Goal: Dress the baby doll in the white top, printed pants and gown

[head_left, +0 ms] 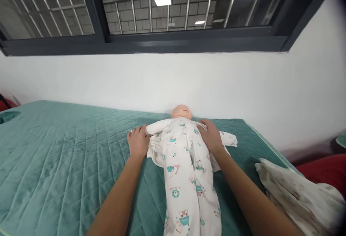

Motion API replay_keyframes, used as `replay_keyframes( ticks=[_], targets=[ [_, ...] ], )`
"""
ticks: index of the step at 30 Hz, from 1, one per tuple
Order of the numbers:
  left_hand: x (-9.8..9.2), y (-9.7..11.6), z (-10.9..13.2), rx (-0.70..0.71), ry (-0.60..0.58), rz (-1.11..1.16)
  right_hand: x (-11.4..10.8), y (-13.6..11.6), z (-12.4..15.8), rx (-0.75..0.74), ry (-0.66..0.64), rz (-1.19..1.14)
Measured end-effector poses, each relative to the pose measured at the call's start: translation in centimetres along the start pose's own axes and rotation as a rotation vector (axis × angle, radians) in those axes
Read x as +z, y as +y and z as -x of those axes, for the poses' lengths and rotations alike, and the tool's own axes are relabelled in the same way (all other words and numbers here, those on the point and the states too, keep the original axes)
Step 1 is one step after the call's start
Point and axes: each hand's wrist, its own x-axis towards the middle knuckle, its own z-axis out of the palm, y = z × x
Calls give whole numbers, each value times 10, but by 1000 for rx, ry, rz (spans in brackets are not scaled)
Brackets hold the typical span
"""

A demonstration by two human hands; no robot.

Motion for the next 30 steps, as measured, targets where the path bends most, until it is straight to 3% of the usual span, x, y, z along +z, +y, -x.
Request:
replay_keyframes(
  ticks=[4,7,9,12,14,16,20,24,27,30],
  targets=[
    [2,0,5,47,59,27,7,29,12,51,41,124],
    [1,1,17,227,169,100,5,31,14,39,50,226],
    [-4,5,27,332,208,230,0,32,14,28,79,251],
    [-22,27,36,293,192,489,-6,37,15,14,198,229],
    [-40,53,35,264,120,624,-5,38,15,11,260,181],
    [-56,86,27,349,4,675,-2,37,14,18,274,138],
    [-68,162,-3,606,-272,379,5,33,13,106,223,143],
    [-50,221,-26,731,-595,-137,2,34,12,203,105,186],
    [-27,245,-27,713,-637,-244,-1,37,12,215,38,203],
    [-6,254,-22,655,-617,-313,-3,38,11,201,8,209]
  ],
)
